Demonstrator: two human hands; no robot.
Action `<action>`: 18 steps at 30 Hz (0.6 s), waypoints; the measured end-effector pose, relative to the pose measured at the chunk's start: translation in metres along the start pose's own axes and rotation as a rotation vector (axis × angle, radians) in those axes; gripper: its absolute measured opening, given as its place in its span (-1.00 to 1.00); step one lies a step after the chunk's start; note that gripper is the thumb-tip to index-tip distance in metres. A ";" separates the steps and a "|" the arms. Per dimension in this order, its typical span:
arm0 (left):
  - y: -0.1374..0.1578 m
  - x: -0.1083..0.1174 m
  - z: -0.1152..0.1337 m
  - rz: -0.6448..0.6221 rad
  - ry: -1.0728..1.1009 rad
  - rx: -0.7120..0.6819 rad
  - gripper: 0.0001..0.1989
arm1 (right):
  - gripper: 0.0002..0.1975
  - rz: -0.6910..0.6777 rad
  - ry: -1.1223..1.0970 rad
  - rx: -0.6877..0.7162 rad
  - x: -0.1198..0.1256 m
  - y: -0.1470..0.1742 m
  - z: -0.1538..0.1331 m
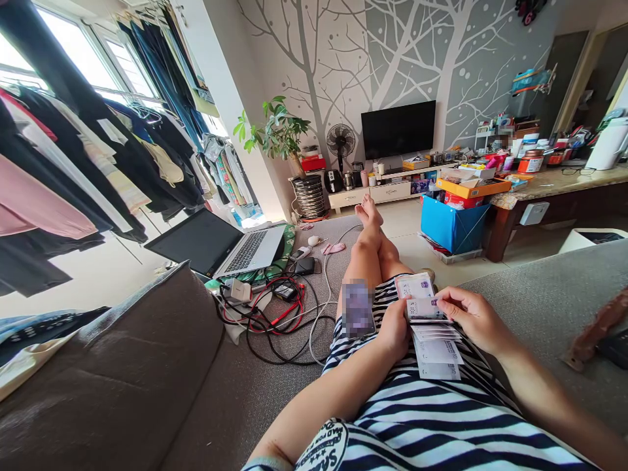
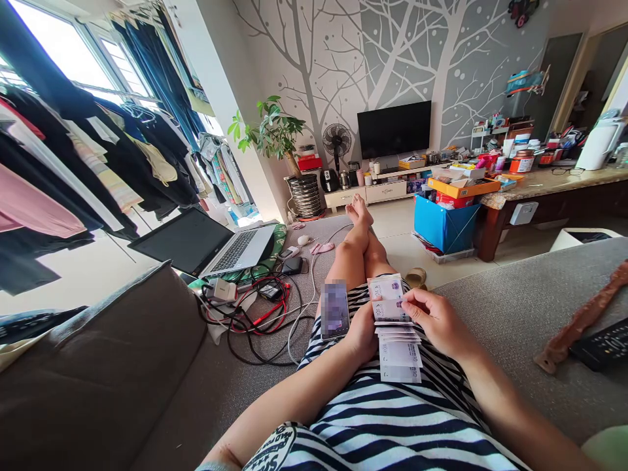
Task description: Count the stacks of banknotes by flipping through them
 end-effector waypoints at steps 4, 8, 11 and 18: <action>0.002 -0.002 -0.001 -0.024 -0.008 0.055 -0.66 | -0.67 -0.076 -0.018 0.002 -0.003 0.002 0.000; 0.001 0.000 -0.002 0.009 -0.003 0.056 -0.67 | -0.59 -0.124 0.005 0.002 -0.003 0.003 0.000; 0.000 0.001 -0.002 0.023 0.010 0.036 -0.67 | -0.50 -0.195 -0.077 -0.001 -0.007 0.003 0.002; 0.001 -0.003 0.000 -0.018 -0.009 -0.008 -0.67 | -0.46 0.010 0.077 -0.105 -0.002 -0.008 0.027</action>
Point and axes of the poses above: each hand's wrist, its own y-axis away from the middle knuckle, its own x-axis out of the back of the hand, z = x × y, the point moved 6 cm from there along -y, towards the middle knuckle, and after that the axes turned 7 degrees about y, right-handed, at the moved point
